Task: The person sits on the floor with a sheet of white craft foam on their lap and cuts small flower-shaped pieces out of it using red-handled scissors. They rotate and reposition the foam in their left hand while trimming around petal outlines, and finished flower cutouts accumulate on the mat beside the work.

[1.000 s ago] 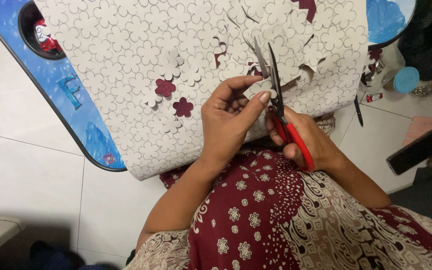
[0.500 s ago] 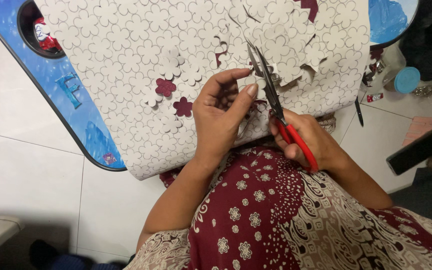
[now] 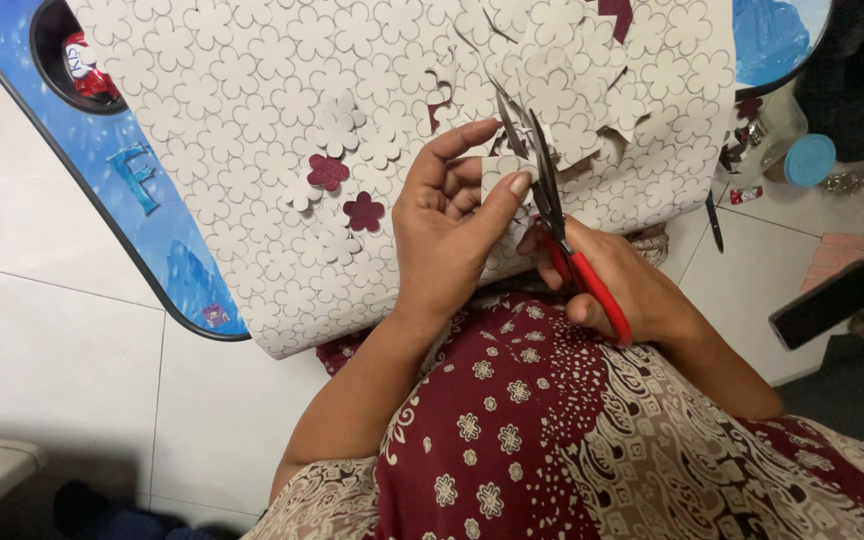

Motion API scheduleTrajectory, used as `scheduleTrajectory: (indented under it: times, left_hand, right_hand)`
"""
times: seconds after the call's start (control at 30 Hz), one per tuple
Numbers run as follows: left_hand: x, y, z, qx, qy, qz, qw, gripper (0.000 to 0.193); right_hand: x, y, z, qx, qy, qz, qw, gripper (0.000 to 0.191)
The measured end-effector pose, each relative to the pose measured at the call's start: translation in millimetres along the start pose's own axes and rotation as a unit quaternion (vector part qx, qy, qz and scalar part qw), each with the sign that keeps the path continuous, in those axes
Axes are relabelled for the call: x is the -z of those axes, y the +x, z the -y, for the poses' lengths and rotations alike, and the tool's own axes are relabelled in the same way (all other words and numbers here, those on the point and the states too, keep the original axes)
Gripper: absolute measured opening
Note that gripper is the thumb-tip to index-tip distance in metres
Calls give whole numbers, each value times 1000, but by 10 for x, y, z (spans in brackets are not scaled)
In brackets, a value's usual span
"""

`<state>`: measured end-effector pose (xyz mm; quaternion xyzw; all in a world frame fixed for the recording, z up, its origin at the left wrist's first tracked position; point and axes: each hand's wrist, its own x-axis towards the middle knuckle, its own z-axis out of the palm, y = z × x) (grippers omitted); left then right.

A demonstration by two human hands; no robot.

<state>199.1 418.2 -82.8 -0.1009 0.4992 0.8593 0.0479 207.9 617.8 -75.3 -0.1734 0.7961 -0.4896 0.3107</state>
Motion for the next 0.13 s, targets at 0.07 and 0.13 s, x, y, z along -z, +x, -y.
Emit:
scheduleTrajectory:
  times: [0.07, 0.13]
  left_hand:
    - [-9, -17, -24, 1, 5, 8, 1000, 49]
    - [-21, -14, -47, 3, 12, 15, 1000, 50]
  right_hand:
    - [1, 13, 32, -8, 2, 4, 1000, 119]
    - [18, 17, 75, -8, 6, 4, 1000, 122]
